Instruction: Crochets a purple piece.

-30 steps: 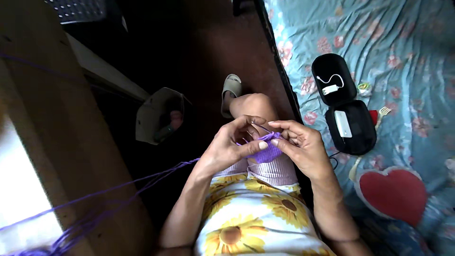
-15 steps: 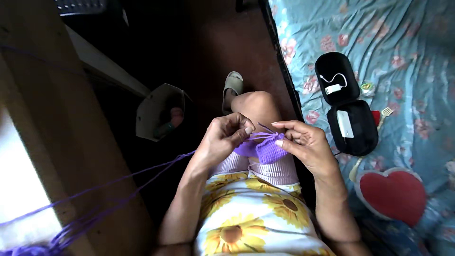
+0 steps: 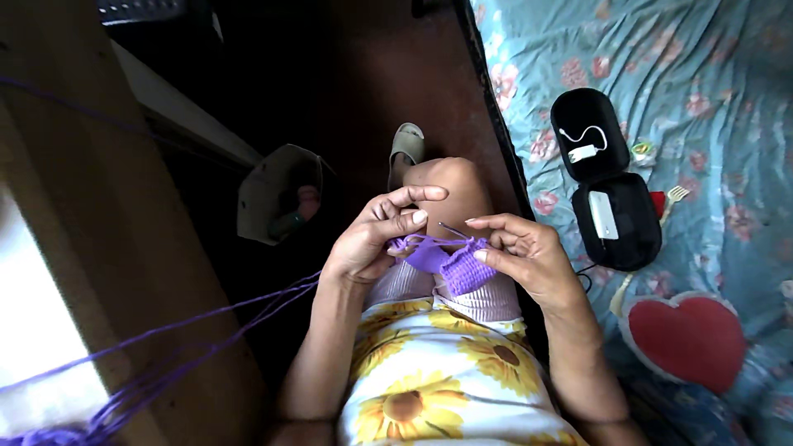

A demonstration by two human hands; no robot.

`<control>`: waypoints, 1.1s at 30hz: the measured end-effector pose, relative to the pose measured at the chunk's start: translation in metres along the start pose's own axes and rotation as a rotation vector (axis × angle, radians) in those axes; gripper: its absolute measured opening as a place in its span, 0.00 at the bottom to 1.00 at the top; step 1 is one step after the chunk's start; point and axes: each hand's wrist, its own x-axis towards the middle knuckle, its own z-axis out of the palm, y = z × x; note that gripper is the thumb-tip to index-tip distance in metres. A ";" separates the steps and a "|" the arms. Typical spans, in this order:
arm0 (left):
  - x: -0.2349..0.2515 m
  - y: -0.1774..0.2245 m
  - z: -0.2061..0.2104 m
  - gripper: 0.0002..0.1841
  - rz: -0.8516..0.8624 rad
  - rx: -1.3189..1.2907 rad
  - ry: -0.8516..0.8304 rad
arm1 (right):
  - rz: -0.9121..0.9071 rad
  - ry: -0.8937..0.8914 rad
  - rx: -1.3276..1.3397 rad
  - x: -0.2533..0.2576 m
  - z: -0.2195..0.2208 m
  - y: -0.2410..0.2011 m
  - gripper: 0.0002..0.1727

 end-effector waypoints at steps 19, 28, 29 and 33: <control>-0.010 0.020 -0.002 0.11 -0.073 0.539 0.125 | 0.011 0.027 0.063 0.003 -0.009 0.006 0.20; -0.007 0.021 -0.014 0.15 -0.049 0.450 0.098 | 0.005 0.080 0.112 0.000 -0.010 0.007 0.17; -0.007 0.021 -0.013 0.15 -0.045 0.475 0.108 | 0.007 0.080 0.113 0.000 -0.010 0.008 0.17; -0.010 0.025 -0.012 0.13 -0.052 0.575 0.111 | -0.006 0.085 0.119 0.000 -0.010 0.010 0.16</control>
